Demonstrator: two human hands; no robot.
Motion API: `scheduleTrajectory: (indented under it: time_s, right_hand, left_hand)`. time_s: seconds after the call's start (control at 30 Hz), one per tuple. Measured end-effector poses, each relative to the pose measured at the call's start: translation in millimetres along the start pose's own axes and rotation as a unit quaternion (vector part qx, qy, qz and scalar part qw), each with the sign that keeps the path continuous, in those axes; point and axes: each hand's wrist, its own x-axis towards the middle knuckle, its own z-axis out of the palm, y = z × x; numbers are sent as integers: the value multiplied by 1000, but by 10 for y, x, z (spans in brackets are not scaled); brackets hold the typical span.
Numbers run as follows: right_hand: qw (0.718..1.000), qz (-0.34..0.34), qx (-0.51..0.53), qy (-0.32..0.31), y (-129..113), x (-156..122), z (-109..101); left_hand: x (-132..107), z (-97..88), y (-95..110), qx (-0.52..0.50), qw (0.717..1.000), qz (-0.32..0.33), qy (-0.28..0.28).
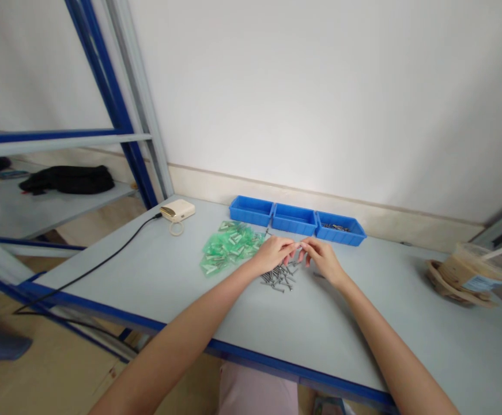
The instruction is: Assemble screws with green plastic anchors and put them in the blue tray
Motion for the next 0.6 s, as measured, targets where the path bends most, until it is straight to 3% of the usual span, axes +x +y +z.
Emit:
scheduleTrajectory:
  time_s: [0.1, 0.6]
  right_hand:
    - [1000, -9, 19, -4, 6, 10, -19]
    - [994, -5, -100, 44, -99, -47, 5]
  left_hand:
    - [16, 11, -25, -28, 1000, -11, -1]
    - [7, -10, 25, -8, 1000, 5, 5]
